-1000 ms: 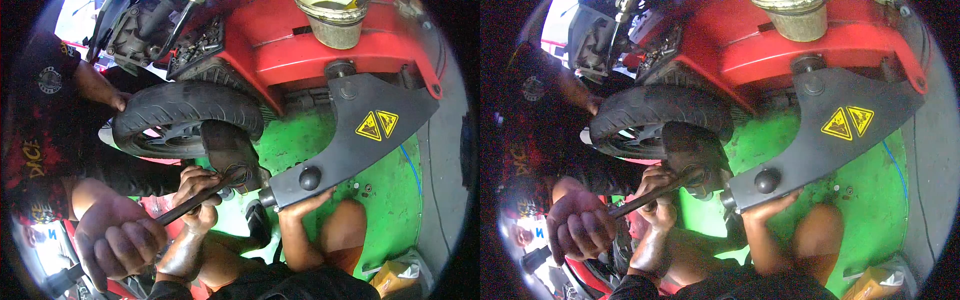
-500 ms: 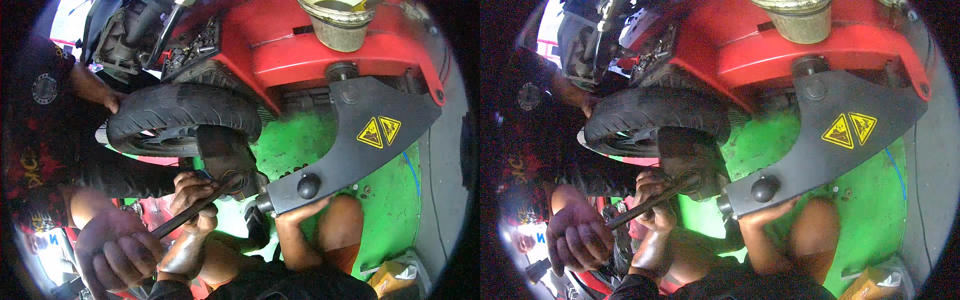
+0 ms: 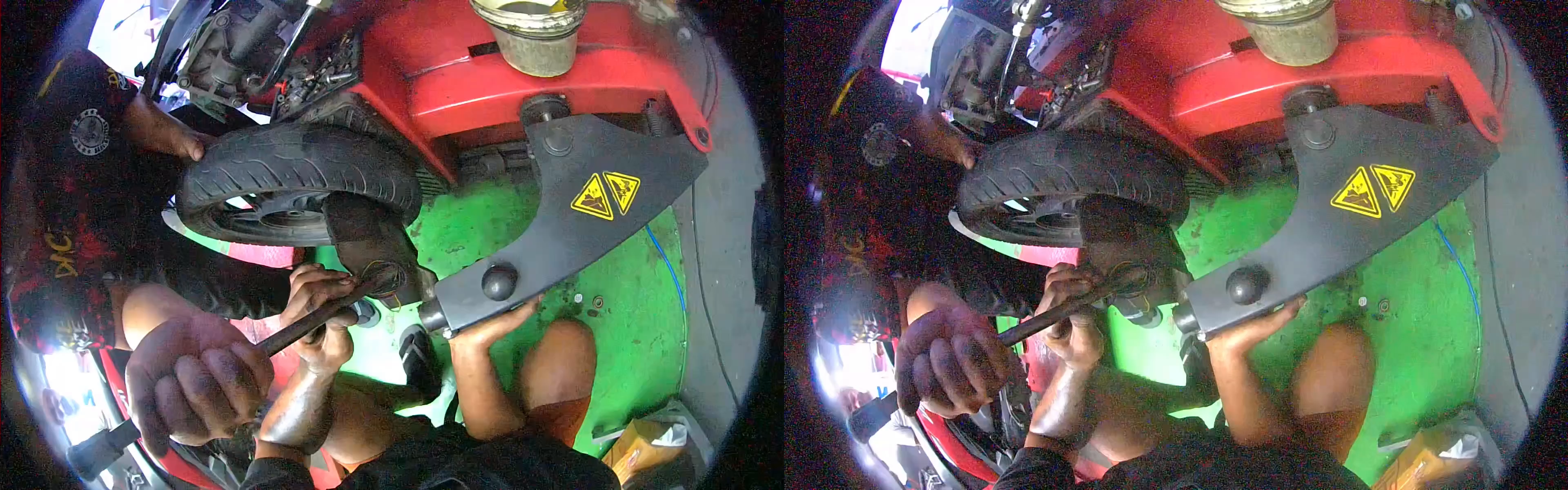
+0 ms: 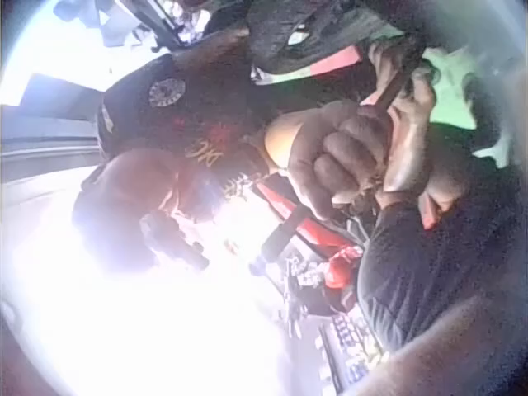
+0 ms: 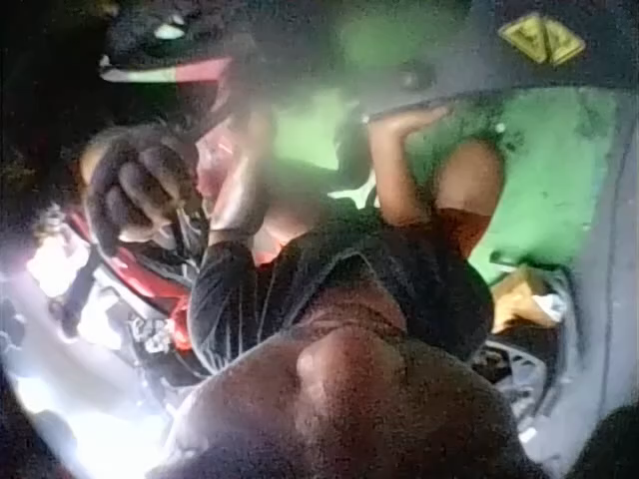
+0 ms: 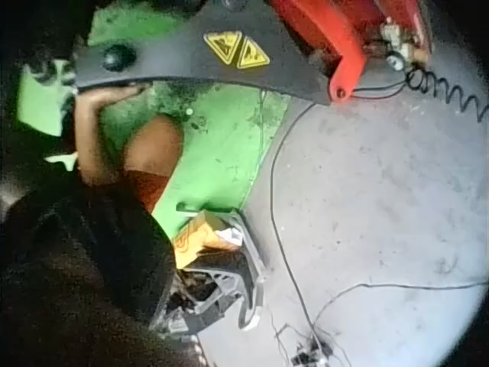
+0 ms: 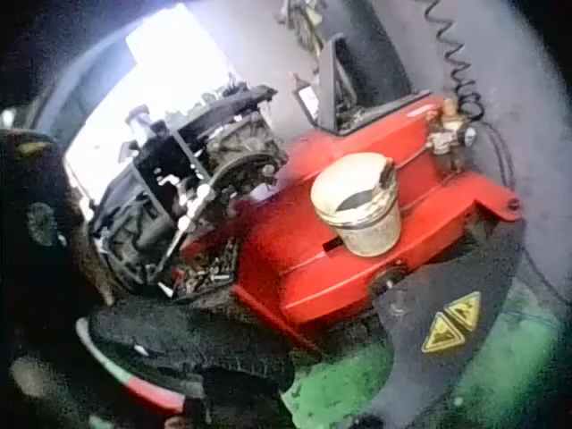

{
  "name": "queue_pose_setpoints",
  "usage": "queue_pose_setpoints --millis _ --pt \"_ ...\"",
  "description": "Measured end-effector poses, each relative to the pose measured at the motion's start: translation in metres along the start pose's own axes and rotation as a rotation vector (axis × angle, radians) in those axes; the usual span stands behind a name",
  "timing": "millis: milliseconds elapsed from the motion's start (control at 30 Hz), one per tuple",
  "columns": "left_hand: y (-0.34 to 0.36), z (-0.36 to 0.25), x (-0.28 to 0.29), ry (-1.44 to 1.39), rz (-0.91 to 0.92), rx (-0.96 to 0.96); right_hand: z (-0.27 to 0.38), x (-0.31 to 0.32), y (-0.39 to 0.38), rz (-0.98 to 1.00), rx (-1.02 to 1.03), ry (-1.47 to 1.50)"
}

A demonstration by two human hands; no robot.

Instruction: Replacing a motorcycle tire using a tire changer machine.

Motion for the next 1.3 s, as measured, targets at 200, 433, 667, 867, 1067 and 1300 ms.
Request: queue_pose_setpoints --millis 200,433,667,867,1067,1300 --pt "0.000 0.003 -0.007 -0.039 -0.070 0.011 0.000 -0.001 0.003 -0.015 -0.007 0.068" --pt "0.002 0.013 -0.003 -0.005 -0.052 -0.116 -0.006 0.002 0.001 -0.113 0.191 -0.008" --pt "0.001 0.009 -0.003 0.037 -0.009 -0.041 -0.007 0.014 0.008 -0.009 0.297 -0.222" --pt "-0.001 -0.004 0.001 -0.007 0.015 0.064 -0.002 -0.009 -0.003 -0.029 0.014 0.021" --pt "0.000 -0.013 0.005 -0.049 0.057 0.141 0.001 -0.004 0.001 0.090 -0.064 0.006" --pt "0.000 -0.006 0.004 -0.057 0.030 0.067 -0.003 -0.003 0.001 0.069 -0.002 -0.024"
Point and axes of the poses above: each hand's wrist, its own y-axis towards the middle knuckle, its own x-axis out of the back of the hand, z = x × y, the point moved 2 cm from there along y, towards the middle knuckle, and after that the axes turned 2 degrees about -y, right-handed, at the moved point
